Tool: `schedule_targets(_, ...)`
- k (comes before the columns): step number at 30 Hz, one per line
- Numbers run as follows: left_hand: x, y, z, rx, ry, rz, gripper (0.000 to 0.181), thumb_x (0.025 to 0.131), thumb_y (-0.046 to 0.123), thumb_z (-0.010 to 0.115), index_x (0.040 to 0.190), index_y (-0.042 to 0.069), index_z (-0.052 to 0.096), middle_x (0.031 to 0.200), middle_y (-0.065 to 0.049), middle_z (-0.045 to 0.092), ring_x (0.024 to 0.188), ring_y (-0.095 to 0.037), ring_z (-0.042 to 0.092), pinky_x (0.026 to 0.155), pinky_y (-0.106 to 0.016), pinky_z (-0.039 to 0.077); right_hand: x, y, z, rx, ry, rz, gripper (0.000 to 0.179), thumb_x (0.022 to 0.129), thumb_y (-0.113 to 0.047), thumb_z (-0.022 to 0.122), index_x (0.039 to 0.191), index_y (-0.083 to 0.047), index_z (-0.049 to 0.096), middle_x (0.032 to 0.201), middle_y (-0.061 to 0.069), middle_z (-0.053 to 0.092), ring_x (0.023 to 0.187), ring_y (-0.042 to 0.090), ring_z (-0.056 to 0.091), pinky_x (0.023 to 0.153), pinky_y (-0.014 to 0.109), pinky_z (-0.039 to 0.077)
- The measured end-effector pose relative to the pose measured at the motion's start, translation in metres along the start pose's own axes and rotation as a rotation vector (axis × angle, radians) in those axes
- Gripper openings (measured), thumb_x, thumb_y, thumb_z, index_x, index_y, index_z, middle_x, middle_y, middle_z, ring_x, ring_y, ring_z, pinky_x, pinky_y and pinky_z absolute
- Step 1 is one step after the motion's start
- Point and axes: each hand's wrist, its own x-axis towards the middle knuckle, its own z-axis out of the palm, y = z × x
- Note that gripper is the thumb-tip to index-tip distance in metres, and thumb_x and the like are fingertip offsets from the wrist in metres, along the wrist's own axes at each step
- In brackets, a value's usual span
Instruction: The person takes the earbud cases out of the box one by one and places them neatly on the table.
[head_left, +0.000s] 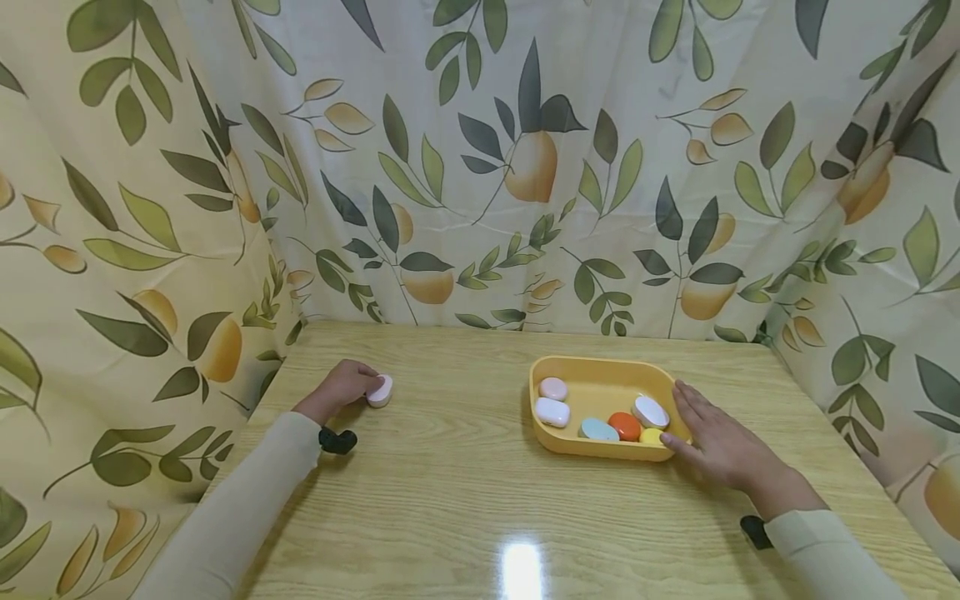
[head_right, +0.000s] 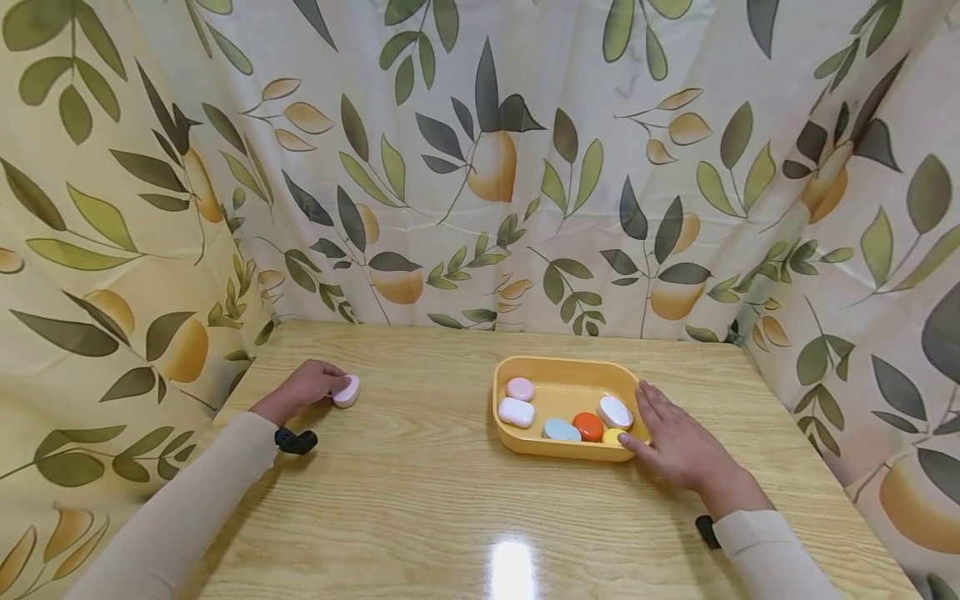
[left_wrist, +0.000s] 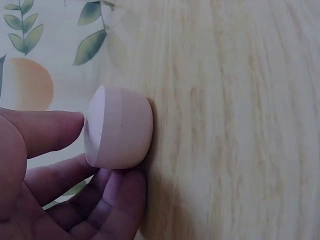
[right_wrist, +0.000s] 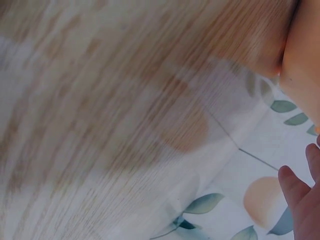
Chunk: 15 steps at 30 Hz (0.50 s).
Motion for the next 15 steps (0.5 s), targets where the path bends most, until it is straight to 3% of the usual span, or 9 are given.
schedule_targets(8, 0.006, 0.021, -0.001, 0.056, 0.092, 0.031, 0.034, 0.097, 0.026, 0.059, 0.116, -0.001, 0.068, 0.115, -0.015, 0.063, 0.094, -0.024, 0.058, 0.073, -0.031, 0.052, -0.002, 0.0, -0.005, 0.002, 0.008, 0.014, 0.088, 0.099, -0.053, 0.044, 0.153, 0.005, 0.006, 0.159, 0.023, 0.005, 0.143, 0.044, 0.01, 0.109, 0.064, 0.019)
schedule_targets(15, 0.008, 0.029, 0.005, 0.082, 0.087, 0.054, 0.033, 0.098, 0.027, 0.058, 0.116, 0.001, 0.067, 0.118, -0.015, 0.062, 0.099, -0.027, 0.058, 0.074, -0.032, 0.051, -0.002, 0.0, -0.001, 0.02, -0.002, 0.019, 0.089, 0.098, -0.055, 0.046, 0.153, 0.005, 0.009, 0.159, 0.023, 0.007, 0.142, 0.045, 0.012, 0.109, 0.064, 0.02)
